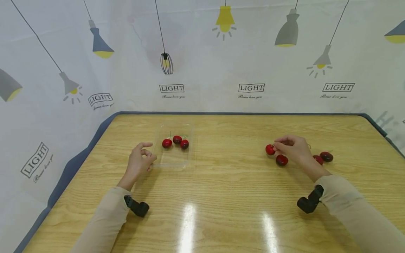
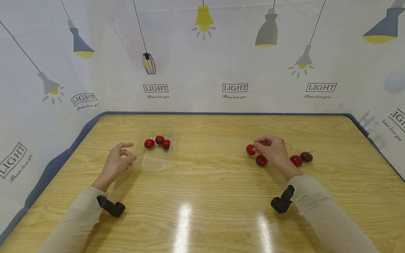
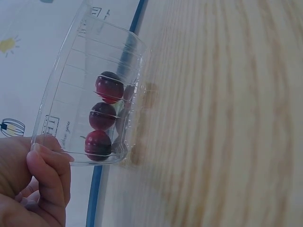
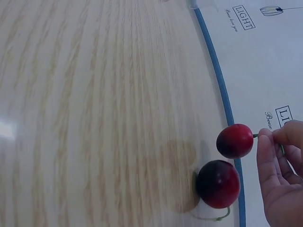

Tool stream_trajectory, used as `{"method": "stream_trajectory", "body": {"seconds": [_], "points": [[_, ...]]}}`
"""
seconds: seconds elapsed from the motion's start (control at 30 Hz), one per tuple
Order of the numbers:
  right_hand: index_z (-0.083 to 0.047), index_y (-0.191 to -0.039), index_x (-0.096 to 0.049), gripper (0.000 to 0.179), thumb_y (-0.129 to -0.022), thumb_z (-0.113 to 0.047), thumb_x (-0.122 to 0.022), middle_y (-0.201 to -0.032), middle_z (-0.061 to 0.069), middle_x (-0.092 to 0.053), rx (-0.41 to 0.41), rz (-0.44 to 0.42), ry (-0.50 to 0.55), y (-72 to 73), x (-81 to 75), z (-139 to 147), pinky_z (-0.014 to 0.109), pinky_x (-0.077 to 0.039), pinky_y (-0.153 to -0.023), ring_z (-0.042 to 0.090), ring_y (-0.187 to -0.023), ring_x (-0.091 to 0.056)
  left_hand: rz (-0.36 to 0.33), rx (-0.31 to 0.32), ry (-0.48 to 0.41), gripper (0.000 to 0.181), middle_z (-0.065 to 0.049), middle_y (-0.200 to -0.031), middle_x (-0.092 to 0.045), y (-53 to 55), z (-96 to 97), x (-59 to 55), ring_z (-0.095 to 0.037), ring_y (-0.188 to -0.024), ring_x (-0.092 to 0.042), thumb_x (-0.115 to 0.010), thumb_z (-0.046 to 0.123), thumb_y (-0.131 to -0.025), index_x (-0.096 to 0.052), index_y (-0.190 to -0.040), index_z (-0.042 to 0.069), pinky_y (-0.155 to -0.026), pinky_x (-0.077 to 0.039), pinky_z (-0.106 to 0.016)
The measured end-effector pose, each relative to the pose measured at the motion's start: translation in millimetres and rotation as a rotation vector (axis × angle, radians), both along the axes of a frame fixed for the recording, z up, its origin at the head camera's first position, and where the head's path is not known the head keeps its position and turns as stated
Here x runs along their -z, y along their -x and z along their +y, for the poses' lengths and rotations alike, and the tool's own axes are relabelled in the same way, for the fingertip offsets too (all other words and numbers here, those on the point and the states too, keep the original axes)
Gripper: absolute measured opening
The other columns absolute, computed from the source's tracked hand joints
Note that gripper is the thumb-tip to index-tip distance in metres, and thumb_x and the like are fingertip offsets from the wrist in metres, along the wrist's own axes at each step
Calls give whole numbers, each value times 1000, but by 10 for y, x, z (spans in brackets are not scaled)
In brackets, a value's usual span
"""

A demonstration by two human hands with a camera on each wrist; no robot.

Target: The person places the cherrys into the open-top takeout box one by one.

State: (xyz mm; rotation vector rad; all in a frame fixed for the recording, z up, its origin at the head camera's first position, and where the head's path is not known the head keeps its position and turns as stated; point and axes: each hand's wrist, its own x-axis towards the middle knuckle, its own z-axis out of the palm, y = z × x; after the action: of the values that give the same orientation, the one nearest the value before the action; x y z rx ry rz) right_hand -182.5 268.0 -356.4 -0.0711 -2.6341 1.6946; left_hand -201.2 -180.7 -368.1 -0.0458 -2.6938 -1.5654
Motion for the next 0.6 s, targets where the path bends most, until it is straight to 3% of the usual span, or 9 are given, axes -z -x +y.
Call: {"method": "stream_trajectory", "body": {"seconds": [0.2, 0.4, 0.6], "points": [[14, -110, -49, 37, -88, -15, -54, -86, 3, -60, -42, 8, 41, 19, -27, -59, 28, -49, -72, 4, -74, -60, -9, 6, -18, 46, -5, -66, -45, 4, -4, 4, -11, -38, -41, -50, -3, -79, -39, -124, -5, -38, -36, -23], [9, -112, -50, 41, -85, -21, -59, -89, 1, -59, -13, -37, 102, 72, -56, -133, 31, -48, -76, 4, -76, -60, -12, 11, -16, 46, -6, -67, -45, 7, -6, 2, -10, -39, -42, -51, -2, -80, -39, -124, -4, -38, -36, -22], [14, -110, -48, 39, -86, -15, -57, -84, -2, -60, -88, -8, 145, 103, -130, -246, 34, -47, -78, 5, -75, -61, -21, 5, -14, 46, -5, -67, -45, 7, -7, 3, -10, -39, -42, -51, -2, -80, -39, -124, -4, -38, -36, -22]]}}
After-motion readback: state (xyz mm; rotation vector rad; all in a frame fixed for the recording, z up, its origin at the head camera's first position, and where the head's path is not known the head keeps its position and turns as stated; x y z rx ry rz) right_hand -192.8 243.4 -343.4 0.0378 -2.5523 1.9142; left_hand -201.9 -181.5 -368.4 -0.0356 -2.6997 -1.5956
